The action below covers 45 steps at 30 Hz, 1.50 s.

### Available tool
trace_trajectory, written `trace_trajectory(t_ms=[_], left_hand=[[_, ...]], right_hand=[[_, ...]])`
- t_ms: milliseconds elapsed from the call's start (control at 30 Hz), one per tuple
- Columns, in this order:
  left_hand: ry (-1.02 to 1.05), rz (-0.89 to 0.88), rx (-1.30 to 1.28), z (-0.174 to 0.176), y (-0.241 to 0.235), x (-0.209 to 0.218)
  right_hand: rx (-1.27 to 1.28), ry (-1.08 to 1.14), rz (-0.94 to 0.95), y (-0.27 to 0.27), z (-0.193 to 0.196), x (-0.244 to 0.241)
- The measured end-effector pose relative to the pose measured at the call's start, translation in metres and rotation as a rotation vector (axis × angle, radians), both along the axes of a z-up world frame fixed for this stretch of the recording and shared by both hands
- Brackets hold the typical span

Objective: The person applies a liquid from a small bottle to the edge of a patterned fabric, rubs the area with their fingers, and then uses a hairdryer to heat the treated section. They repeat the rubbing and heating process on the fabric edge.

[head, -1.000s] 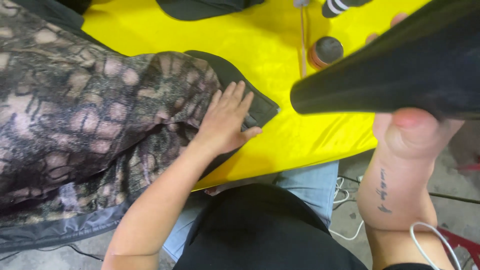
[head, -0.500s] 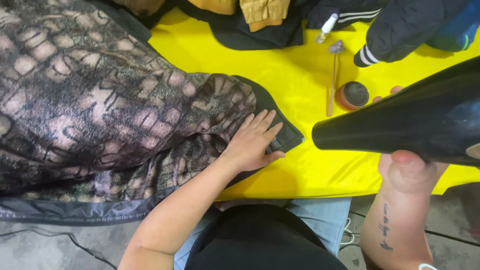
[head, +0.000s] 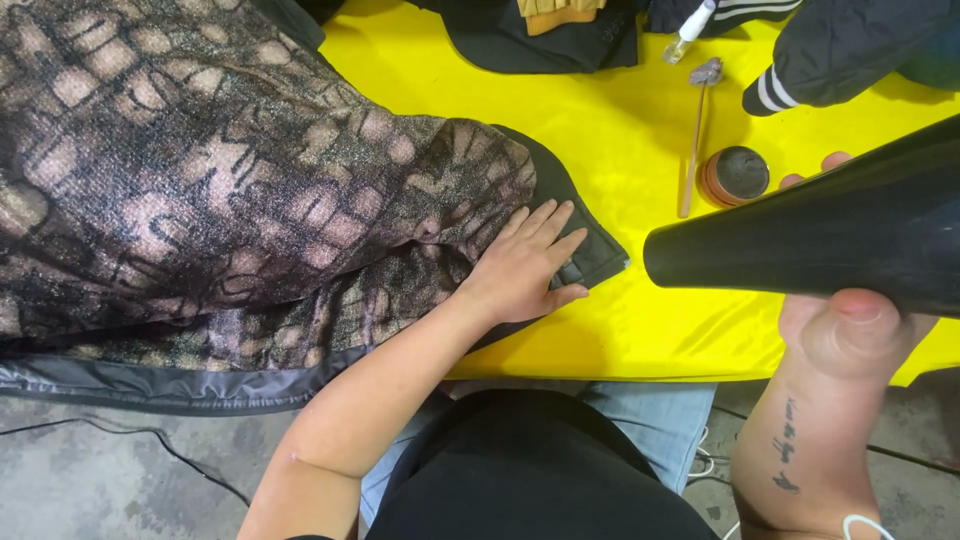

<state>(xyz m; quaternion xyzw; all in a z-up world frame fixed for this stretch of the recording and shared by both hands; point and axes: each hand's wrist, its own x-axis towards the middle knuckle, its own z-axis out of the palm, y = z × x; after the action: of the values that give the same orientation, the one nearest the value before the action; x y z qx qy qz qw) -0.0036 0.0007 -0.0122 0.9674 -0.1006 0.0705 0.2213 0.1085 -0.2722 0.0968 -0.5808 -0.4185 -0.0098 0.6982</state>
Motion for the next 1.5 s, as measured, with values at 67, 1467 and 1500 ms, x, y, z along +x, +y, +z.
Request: trace_trajectory(t_ms=[67, 1467, 1500], left_hand=[[-0.021, -0.003, -0.003, 0.002, 0.0, -0.001], [-0.251, -0.11, -0.43, -0.004, -0.002, 0.0], [-0.246, -0.065, -0.494, -0.009, -0.002, 0.0]], right_hand=[[0.029, 0.01, -0.011, 0.005, 0.009, -0.003], [-0.008, 0.126, 0.399, 0.037, 0.057, -0.022], [0.014, 0.088, 0.343, 0.04, 0.058, -0.023]])
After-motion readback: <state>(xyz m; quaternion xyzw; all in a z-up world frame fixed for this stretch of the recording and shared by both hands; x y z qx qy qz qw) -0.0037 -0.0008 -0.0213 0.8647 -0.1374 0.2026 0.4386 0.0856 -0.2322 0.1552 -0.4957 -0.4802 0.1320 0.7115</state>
